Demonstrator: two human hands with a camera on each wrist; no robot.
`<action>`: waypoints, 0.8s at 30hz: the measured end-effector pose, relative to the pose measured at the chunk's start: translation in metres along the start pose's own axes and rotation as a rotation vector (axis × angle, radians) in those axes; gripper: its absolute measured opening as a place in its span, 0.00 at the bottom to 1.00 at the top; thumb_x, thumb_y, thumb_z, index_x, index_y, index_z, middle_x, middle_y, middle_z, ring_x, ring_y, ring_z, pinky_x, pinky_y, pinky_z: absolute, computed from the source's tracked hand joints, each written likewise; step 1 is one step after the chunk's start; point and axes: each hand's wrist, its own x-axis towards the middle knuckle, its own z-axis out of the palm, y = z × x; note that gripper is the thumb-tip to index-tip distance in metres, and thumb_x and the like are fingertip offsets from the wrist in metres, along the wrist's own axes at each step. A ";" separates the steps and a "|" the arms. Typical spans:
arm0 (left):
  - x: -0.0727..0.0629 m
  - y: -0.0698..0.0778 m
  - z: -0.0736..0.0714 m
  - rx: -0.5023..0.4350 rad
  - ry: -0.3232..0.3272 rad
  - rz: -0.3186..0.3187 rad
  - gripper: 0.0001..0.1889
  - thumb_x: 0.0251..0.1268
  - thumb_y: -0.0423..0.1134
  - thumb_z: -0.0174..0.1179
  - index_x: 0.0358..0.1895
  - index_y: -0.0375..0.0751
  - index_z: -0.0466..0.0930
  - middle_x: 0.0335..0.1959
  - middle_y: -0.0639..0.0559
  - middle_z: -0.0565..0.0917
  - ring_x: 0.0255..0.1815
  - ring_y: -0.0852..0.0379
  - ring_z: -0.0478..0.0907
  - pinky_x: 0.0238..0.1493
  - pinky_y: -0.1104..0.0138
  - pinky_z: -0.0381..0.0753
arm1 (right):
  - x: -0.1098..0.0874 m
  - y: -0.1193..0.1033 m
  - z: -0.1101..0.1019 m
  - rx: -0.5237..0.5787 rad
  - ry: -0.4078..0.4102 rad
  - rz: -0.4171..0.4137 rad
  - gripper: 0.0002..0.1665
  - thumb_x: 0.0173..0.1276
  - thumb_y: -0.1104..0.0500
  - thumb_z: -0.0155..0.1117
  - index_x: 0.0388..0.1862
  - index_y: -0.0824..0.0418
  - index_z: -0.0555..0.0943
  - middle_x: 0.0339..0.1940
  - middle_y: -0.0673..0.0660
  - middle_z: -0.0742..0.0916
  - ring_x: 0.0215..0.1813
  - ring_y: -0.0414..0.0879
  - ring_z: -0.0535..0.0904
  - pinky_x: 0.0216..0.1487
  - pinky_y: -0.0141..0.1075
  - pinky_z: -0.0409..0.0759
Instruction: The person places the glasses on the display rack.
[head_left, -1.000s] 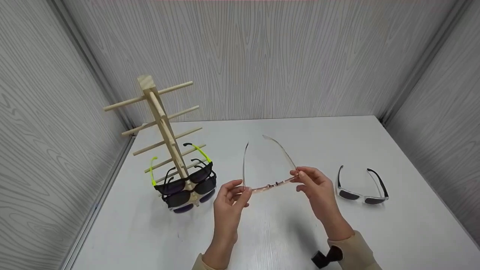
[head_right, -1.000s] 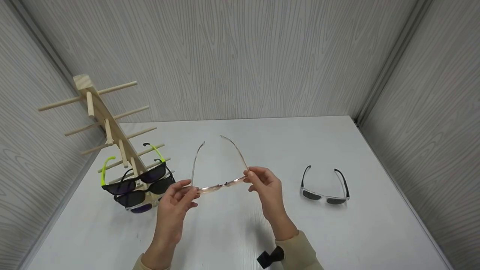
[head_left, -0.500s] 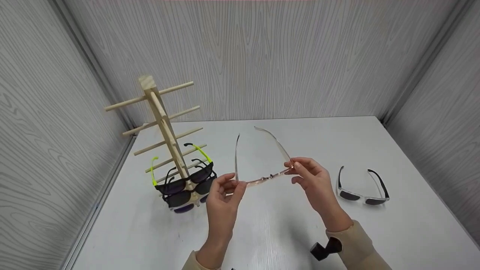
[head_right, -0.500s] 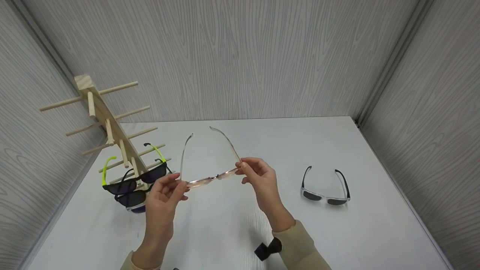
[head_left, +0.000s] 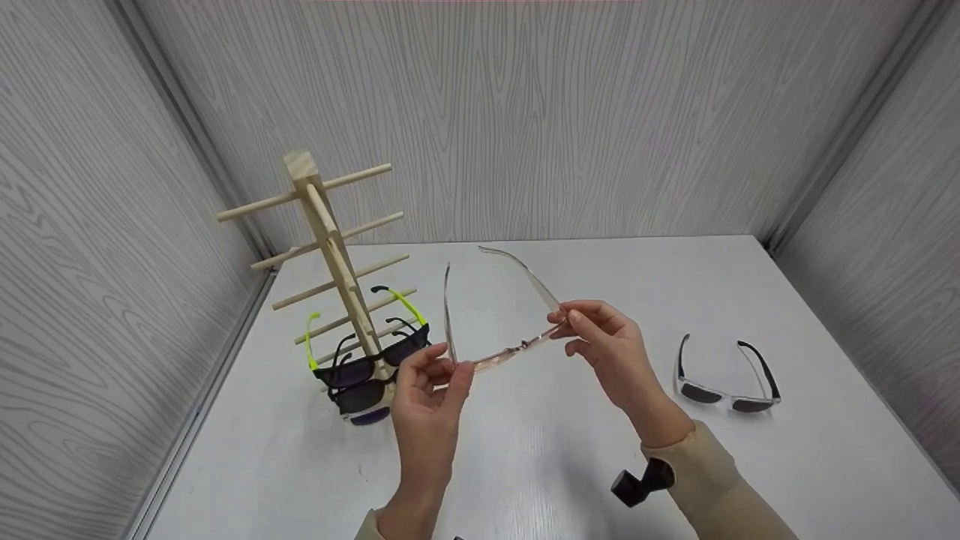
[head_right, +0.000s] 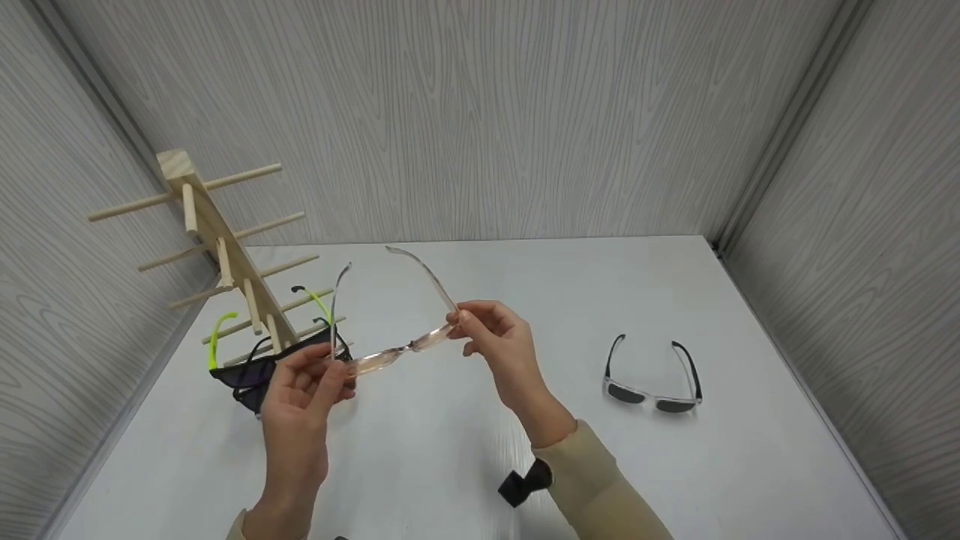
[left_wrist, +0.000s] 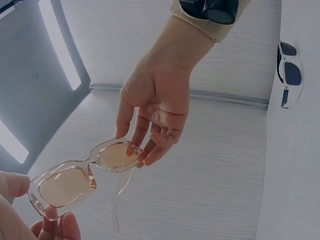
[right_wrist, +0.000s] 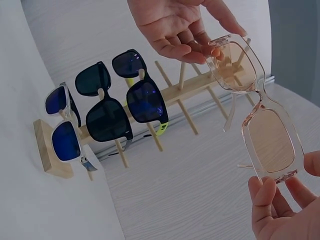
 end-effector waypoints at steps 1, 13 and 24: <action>0.000 0.001 -0.001 -0.002 0.005 0.008 0.20 0.59 0.32 0.62 0.52 0.29 0.68 0.37 0.39 0.73 0.39 0.50 0.73 0.38 0.68 0.78 | 0.002 0.000 0.002 -0.003 -0.004 0.002 0.13 0.68 0.64 0.58 0.49 0.69 0.76 0.43 0.63 0.83 0.43 0.51 0.80 0.35 0.33 0.77; 0.001 0.019 -0.011 -0.025 0.085 0.047 0.19 0.61 0.30 0.61 0.52 0.28 0.66 0.37 0.39 0.71 0.37 0.51 0.72 0.35 0.67 0.78 | 0.015 0.002 0.026 -0.014 -0.067 0.002 0.14 0.68 0.63 0.58 0.49 0.71 0.75 0.43 0.64 0.83 0.42 0.52 0.80 0.33 0.33 0.77; 0.004 0.032 -0.024 -0.022 0.164 0.074 0.18 0.60 0.28 0.60 0.51 0.29 0.67 0.36 0.38 0.71 0.33 0.52 0.72 0.33 0.69 0.80 | 0.030 0.004 0.048 0.007 -0.123 0.049 0.18 0.66 0.59 0.61 0.49 0.72 0.75 0.43 0.63 0.83 0.42 0.51 0.80 0.33 0.33 0.76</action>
